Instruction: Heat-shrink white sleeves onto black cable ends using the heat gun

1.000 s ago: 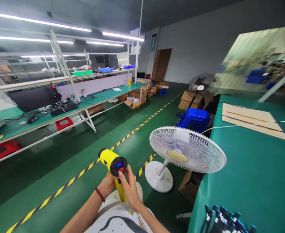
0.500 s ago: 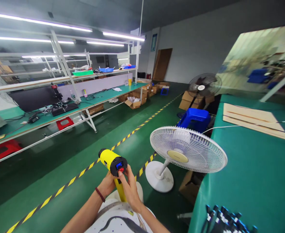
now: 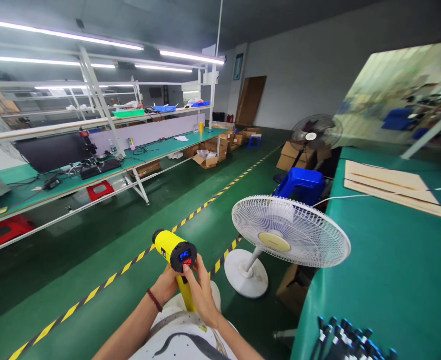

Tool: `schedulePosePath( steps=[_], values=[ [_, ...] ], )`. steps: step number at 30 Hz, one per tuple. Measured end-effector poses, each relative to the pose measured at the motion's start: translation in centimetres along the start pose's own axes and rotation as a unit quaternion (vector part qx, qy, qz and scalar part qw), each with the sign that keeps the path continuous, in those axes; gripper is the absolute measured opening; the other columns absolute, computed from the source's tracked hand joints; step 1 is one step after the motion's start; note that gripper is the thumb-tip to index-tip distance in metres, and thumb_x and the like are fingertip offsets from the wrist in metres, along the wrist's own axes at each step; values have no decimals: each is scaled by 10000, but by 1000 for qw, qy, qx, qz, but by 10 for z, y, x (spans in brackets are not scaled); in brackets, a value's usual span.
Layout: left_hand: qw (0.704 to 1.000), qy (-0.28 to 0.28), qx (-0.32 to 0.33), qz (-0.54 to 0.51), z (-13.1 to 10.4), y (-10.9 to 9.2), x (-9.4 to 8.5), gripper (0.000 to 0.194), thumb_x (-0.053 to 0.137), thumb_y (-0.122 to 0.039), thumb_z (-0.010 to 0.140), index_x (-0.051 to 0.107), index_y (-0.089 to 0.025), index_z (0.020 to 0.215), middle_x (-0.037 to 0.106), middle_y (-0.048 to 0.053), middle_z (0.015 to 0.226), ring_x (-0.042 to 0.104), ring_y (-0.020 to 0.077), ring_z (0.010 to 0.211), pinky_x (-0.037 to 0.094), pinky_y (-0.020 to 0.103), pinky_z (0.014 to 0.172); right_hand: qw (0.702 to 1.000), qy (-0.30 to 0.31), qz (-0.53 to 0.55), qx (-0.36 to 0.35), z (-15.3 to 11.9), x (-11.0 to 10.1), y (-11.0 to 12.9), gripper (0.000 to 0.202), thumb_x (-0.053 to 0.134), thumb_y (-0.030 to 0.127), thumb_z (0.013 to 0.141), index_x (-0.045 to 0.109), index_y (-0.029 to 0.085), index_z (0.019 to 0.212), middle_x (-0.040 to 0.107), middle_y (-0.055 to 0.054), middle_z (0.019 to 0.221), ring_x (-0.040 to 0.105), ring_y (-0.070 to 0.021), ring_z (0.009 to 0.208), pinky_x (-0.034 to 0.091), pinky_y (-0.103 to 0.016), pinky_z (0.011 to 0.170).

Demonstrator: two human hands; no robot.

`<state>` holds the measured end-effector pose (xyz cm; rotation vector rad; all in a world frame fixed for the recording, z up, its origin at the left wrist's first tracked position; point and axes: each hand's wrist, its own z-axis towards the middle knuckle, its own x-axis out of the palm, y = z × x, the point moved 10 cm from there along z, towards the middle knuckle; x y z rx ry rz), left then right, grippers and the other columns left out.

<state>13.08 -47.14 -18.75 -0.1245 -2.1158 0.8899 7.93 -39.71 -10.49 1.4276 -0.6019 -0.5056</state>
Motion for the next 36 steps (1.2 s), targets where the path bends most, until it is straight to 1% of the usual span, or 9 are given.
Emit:
schedulePosePath(
  steps=[3, 8, 13, 19, 24, 30, 36],
  values=[
    [1000, 0, -1, -1, -1, -1, 1, 512, 929, -185, 290, 742, -180, 767, 696, 33, 790, 586, 190, 767, 438, 306, 763, 1000, 1, -2, -2, 0, 0, 3, 436, 532, 410, 883, 510, 252, 1289, 616, -60, 1274, 566, -226, 1186, 442, -377, 1024],
    [1000, -6, -5, 1, -1, -1, 1, 528, 936, -204, 255, 735, -176, 742, 686, 23, 746, 580, 186, 751, 439, 295, 737, 1000, -5, 3, 8, 0, 0, -1, 460, 545, 428, 867, 517, 260, 1293, 606, -54, 1293, 559, -225, 1200, 455, -366, 1010],
    [1000, 0, -3, 3, -1, 0, 1, 542, 931, -187, 286, 723, -188, 786, 695, 23, 799, 586, 197, 785, 440, 305, 757, 1000, -11, -1, 2, 0, -2, -1, 450, 542, 433, 867, 534, 262, 1283, 626, -51, 1264, 578, -225, 1173, 466, -360, 995],
    [1000, 5, -3, 9, -1, 1, 0, 492, 924, -222, 324, 718, -195, 770, 698, 27, 832, 590, 205, 798, 442, 312, 762, 1000, -13, -13, -1, -1, -2, 0, 444, 537, 435, 876, 523, 268, 1288, 622, -45, 1270, 575, -221, 1179, 464, -358, 1000],
    [1000, -4, -5, 15, 0, -2, 2, 520, 933, -224, 263, 726, -192, 739, 696, 17, 783, 597, 189, 773, 453, 299, 773, 1000, -11, -4, -2, 1, -1, 2, 424, 536, 424, 871, 534, 275, 1268, 632, -42, 1250, 584, -221, 1164, 464, -356, 999],
    [1000, -4, -10, 16, 2, -2, 1, 515, 933, -225, 253, 735, -188, 727, 701, 19, 769, 597, 185, 774, 456, 289, 767, 1000, -17, -4, 9, 2, -3, -3, 416, 537, 403, 876, 526, 261, 1267, 620, -56, 1268, 568, -226, 1186, 443, -376, 1025],
    [1000, 20, -6, 7, 6, 0, 4, 501, 927, -209, 322, 743, -186, 787, 716, 34, 845, 604, 196, 813, 458, 301, 782, 1000, -16, -16, 10, 2, -5, -3, 433, 538, 398, 883, 504, 272, 1295, 617, -41, 1276, 566, -214, 1191, 443, -352, 1022]
  ],
)
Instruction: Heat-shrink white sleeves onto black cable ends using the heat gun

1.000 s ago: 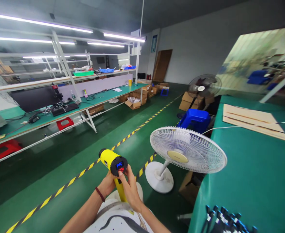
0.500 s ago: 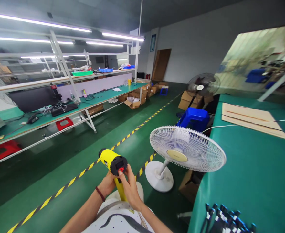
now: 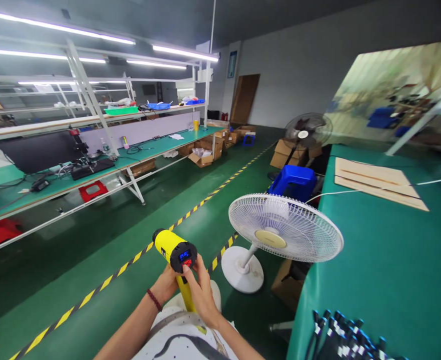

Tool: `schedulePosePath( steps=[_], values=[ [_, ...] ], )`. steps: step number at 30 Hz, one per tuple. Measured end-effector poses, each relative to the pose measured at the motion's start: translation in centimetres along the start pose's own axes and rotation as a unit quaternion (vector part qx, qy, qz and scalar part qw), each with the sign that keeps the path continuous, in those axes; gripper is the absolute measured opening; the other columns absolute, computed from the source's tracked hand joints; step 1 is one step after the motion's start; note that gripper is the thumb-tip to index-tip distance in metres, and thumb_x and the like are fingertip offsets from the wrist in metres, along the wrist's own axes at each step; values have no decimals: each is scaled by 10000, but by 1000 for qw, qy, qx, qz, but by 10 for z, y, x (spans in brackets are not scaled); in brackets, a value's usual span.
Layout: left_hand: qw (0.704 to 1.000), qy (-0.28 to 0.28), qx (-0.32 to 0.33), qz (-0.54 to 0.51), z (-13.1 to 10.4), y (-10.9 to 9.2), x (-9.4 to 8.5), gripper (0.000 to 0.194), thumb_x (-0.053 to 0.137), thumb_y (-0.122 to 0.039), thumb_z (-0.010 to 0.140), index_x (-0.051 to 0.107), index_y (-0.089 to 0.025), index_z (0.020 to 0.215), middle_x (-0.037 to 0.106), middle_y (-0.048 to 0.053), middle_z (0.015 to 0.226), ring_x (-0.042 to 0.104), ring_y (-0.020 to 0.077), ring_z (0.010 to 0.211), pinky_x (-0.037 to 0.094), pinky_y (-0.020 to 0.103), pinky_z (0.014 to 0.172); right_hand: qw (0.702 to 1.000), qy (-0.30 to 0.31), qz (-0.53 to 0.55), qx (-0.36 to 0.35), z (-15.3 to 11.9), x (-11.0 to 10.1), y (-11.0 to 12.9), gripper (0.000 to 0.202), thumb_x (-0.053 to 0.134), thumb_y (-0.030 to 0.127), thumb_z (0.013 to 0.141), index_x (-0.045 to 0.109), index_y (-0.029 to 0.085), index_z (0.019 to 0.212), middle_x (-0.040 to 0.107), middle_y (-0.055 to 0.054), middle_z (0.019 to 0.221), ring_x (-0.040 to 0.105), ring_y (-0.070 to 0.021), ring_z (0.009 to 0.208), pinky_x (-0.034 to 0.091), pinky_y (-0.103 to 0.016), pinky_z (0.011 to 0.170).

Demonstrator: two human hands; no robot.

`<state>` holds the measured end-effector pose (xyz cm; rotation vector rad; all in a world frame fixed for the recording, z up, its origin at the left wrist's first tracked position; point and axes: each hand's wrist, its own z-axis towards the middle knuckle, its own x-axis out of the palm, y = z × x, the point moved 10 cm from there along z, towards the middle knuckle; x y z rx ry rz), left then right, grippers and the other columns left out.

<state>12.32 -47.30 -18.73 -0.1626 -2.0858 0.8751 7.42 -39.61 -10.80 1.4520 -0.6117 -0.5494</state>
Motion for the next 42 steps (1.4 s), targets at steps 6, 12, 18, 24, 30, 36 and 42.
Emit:
schedulePosePath(
  steps=[6, 12, 18, 24, 30, 36, 42],
  values=[
    [1000, 6, -12, -6, 4, 6, 0, 533, 925, -190, 334, 729, -191, 829, 713, 27, 872, 604, 193, 820, 459, 308, 796, 1000, -3, 8, -1, 0, -1, 1, 436, 537, 394, 885, 496, 267, 1300, 614, -41, 1282, 558, -215, 1199, 445, -351, 1021],
    [1000, 4, -11, -7, 6, 7, -4, 475, 919, -190, 339, 718, -193, 770, 710, 12, 825, 607, 184, 803, 457, 291, 773, 1000, -4, 2, 5, 1, -1, -2, 449, 531, 399, 886, 489, 269, 1314, 611, -43, 1286, 557, -216, 1200, 435, -357, 1033],
    [1000, 5, -14, -5, 2, 4, 1, 508, 927, -197, 313, 729, -185, 781, 706, 24, 816, 604, 183, 782, 449, 300, 772, 1000, 1, -2, 2, 1, 0, -1, 435, 525, 405, 886, 496, 265, 1297, 609, -46, 1287, 562, -216, 1195, 440, -354, 1029],
    [1000, -4, -14, -2, 1, 4, -1, 507, 923, -185, 317, 734, -176, 787, 708, 29, 820, 598, 189, 784, 446, 307, 768, 1000, 4, -9, -4, 0, 0, 0, 433, 520, 400, 887, 492, 257, 1294, 604, -57, 1290, 556, -219, 1200, 436, -361, 1032],
    [1000, -13, -10, -8, -1, 5, -6, 515, 925, -191, 295, 726, -195, 770, 711, 9, 805, 608, 174, 762, 463, 289, 734, 1000, 8, -7, -4, -1, 4, -2, 429, 510, 412, 888, 485, 252, 1285, 594, -58, 1300, 549, -213, 1212, 429, -357, 1040],
    [1000, -15, -13, -4, -4, 5, -7, 535, 931, -210, 303, 728, -193, 798, 720, 23, 844, 620, 190, 800, 471, 301, 758, 1000, 4, -9, 8, -3, 4, -5, 435, 515, 442, 878, 504, 256, 1271, 588, -57, 1311, 534, -221, 1231, 422, -366, 1048],
    [1000, -20, -10, 1, -5, 4, -8, 541, 933, -208, 272, 720, -198, 769, 712, 11, 799, 611, 184, 764, 470, 301, 754, 1000, 5, -1, 14, -4, 4, -5, 442, 520, 439, 871, 501, 250, 1270, 591, -71, 1304, 541, -230, 1218, 416, -396, 1052]
  ],
)
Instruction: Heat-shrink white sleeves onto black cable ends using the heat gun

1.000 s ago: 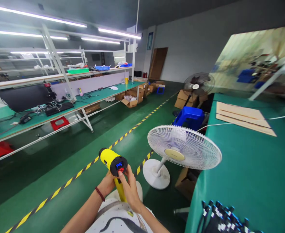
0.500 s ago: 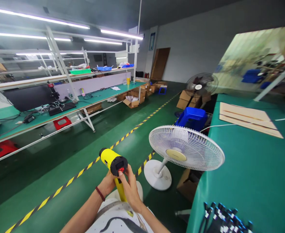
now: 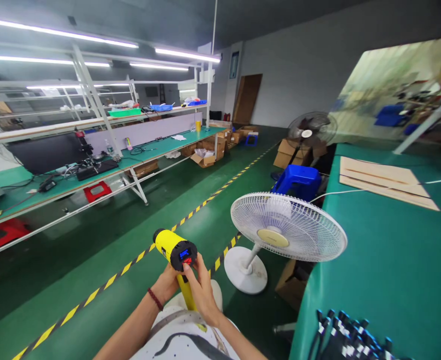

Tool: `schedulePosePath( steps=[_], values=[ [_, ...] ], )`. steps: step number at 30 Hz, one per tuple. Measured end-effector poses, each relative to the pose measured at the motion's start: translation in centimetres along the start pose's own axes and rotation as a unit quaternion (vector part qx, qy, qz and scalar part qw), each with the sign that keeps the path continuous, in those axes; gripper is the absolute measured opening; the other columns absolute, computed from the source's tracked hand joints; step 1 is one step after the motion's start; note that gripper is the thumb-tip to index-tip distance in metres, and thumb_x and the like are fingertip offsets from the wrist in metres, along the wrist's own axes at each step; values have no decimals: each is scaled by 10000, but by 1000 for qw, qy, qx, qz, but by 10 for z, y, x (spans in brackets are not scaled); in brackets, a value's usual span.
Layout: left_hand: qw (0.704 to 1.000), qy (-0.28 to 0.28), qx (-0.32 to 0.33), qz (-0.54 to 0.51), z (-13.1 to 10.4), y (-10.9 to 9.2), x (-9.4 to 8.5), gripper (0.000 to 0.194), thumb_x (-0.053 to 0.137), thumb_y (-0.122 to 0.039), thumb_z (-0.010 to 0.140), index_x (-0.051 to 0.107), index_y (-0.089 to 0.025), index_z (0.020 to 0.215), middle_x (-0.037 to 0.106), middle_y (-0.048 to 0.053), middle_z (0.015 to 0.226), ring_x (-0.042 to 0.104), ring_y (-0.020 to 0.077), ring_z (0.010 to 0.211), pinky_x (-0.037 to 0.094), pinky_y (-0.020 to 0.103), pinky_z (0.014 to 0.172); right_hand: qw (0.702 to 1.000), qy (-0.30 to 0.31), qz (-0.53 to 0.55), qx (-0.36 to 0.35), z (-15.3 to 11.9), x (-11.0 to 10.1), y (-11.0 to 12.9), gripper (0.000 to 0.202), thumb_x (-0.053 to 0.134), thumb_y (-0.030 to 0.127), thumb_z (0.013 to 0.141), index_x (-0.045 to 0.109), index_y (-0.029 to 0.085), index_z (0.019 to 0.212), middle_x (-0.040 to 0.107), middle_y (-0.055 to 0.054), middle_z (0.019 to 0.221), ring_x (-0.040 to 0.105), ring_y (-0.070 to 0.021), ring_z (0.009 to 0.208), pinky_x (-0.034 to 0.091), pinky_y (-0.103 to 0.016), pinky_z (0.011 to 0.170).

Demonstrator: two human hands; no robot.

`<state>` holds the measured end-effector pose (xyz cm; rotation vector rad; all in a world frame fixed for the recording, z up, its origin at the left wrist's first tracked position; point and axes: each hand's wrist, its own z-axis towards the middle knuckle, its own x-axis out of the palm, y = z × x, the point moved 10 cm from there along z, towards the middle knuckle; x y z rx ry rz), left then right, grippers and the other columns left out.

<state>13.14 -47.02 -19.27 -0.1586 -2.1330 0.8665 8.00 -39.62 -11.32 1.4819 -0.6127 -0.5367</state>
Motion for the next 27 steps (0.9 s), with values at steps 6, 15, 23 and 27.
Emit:
schedulePosePath(
  steps=[6, 15, 23, 27],
  values=[
    [1000, 5, 4, 5, -2, -4, 4, 516, 936, -231, 270, 707, -190, 730, 700, 9, 773, 606, 180, 759, 465, 294, 738, 1000, 0, 7, -17, 1, 0, 6, 426, 526, 433, 865, 521, 254, 1252, 600, -62, 1295, 551, -226, 1206, 429, -382, 1037],
    [1000, 5, 5, 4, -1, -3, 3, 543, 933, -219, 290, 707, -192, 783, 701, 4, 806, 608, 182, 777, 457, 296, 760, 1000, -18, -5, -11, 0, -4, 2, 449, 544, 429, 865, 520, 246, 1274, 619, -64, 1271, 567, -224, 1186, 446, -376, 1020],
    [1000, 24, 7, 3, 2, -1, 2, 466, 924, -225, 346, 703, -196, 754, 714, 21, 856, 617, 204, 842, 462, 310, 786, 1000, -7, -4, -22, 0, -1, 12, 402, 527, 408, 882, 538, 255, 1253, 633, -55, 1247, 581, -219, 1166, 451, -372, 1015],
    [1000, 12, 2, 6, 1, -2, 3, 539, 930, -223, 302, 719, -192, 797, 711, 20, 825, 608, 206, 825, 449, 311, 787, 1000, -9, -8, -17, 0, -2, 9, 430, 521, 423, 883, 515, 259, 1281, 626, -55, 1261, 574, -222, 1179, 455, -365, 1009]
  ],
)
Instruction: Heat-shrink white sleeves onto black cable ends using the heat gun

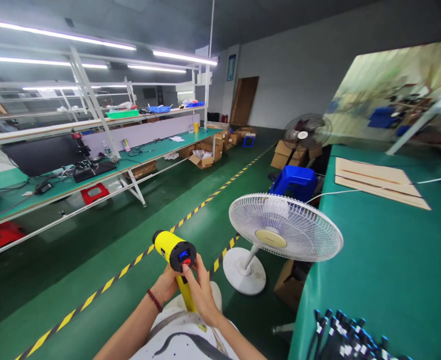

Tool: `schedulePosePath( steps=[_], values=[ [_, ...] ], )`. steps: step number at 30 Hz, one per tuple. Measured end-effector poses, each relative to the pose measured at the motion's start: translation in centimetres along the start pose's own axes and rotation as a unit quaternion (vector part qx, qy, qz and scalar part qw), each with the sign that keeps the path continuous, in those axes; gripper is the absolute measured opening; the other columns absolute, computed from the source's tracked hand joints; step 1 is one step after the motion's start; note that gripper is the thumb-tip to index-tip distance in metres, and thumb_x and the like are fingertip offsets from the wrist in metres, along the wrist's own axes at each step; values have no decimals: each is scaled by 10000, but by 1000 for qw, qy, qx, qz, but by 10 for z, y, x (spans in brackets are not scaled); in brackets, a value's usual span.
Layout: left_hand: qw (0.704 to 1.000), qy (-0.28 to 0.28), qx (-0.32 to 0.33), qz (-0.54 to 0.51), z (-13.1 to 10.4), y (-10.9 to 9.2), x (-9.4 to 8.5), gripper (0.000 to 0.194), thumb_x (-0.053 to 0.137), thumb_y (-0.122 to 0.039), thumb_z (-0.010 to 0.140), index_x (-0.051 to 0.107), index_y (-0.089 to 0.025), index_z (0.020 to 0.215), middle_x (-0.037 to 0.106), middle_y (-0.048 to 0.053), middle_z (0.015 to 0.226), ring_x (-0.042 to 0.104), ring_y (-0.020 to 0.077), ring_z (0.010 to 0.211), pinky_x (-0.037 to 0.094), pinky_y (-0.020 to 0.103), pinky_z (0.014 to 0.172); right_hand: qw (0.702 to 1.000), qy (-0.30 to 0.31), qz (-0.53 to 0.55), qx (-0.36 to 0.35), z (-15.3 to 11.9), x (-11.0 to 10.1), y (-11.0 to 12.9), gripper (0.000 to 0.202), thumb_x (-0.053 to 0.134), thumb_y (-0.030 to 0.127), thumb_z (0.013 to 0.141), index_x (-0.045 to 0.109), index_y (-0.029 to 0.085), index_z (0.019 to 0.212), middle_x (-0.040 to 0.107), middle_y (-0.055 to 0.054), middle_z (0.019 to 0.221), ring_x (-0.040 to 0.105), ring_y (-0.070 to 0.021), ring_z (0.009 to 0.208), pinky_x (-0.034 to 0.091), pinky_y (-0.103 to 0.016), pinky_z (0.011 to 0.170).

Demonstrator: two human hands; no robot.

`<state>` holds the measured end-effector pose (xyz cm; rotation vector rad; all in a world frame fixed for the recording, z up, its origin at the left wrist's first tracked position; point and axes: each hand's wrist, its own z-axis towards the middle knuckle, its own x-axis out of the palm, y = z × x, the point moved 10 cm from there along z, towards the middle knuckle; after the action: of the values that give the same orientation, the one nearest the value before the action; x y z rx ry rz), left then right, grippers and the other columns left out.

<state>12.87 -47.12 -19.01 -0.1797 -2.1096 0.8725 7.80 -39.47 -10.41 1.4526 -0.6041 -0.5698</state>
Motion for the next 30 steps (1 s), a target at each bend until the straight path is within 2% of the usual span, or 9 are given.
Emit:
schedulePosePath(
  steps=[10, 14, 19, 30],
  values=[
    [1000, 10, 9, 4, 3, 0, 0, 456, 928, -237, 338, 719, -194, 741, 722, 32, 867, 617, 217, 873, 460, 318, 828, 1000, -15, -12, 18, 0, -3, -12, 482, 540, 452, 867, 504, 255, 1305, 619, -63, 1274, 570, -230, 1186, 458, -369, 1003],
    [1000, 10, 3, 6, 3, 1, 0, 508, 929, -231, 332, 731, -208, 800, 719, 29, 874, 621, 219, 874, 460, 317, 818, 1000, -12, -13, 24, -1, -3, -11, 480, 531, 458, 871, 504, 260, 1307, 604, -59, 1298, 555, -228, 1209, 442, -372, 1024],
    [1000, 4, -2, 9, 1, 1, 0, 524, 933, -247, 300, 728, -200, 780, 709, 28, 847, 616, 225, 884, 459, 313, 815, 1000, -4, -4, 18, 0, -1, -8, 455, 535, 436, 869, 515, 264, 1290, 615, -56, 1278, 562, -228, 1198, 441, -380, 1028],
    [1000, 8, 7, 6, 5, 3, -4, 477, 916, -232, 370, 713, -191, 800, 704, 31, 875, 614, 221, 885, 462, 319, 824, 1000, -12, -1, 3, 0, -2, -3, 429, 547, 426, 865, 534, 264, 1262, 632, -53, 1257, 581, -229, 1175, 474, -367, 989]
  ],
)
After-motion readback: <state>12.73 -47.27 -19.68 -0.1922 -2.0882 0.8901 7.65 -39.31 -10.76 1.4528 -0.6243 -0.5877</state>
